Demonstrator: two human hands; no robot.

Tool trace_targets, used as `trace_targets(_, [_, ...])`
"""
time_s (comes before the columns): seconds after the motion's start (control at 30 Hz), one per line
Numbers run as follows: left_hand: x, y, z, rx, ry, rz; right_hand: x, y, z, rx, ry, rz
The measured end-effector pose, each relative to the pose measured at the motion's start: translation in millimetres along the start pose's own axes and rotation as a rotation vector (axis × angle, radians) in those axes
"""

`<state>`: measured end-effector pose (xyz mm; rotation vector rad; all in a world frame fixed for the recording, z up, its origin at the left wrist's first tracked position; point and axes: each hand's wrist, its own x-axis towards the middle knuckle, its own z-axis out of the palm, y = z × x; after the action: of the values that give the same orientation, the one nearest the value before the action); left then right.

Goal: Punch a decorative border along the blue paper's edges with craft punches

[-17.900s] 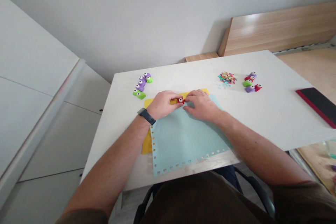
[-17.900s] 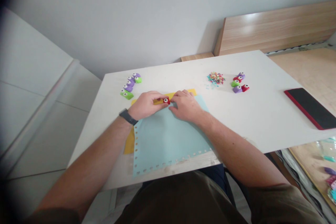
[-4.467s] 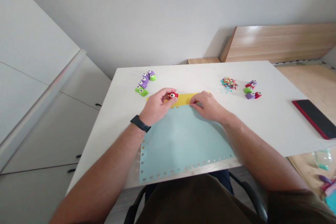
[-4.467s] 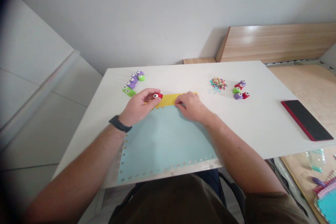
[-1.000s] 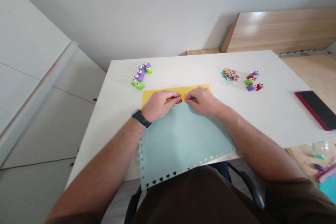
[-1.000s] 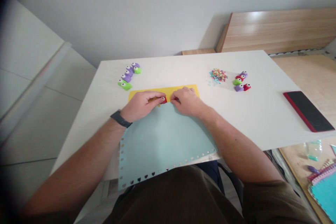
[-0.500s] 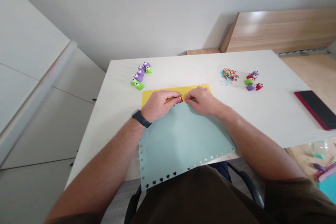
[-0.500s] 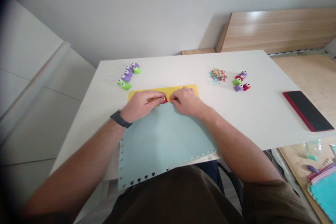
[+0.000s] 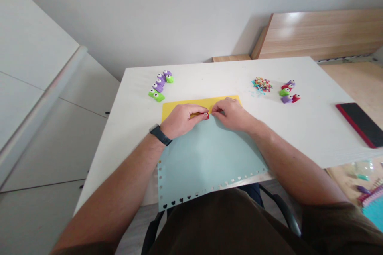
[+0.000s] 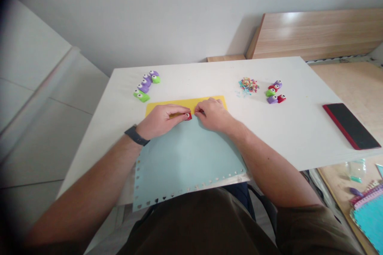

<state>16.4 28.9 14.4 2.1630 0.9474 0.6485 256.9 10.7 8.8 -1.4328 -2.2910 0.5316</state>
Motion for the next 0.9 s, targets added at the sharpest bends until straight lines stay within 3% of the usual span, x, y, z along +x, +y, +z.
trace_targets(0.17, [0.0, 0.9, 0.1, -0.027, -0.027, -0.061, 0.5, 1.2, 0.2, -0.004, -0.001, -0.014])
trace_targets(0.6, [1.6, 2.9, 1.1, 0.017, -0.003, -0.051, 1.4, 0.4, 1.1, -0.025, 0.006, 0.005])
trace_targets(0.9, [0.7, 0.5, 0.5, 0.07, 0.121, -0.106, -0.5, 1.7, 2.6, -0.07, 0.1, -0.002])
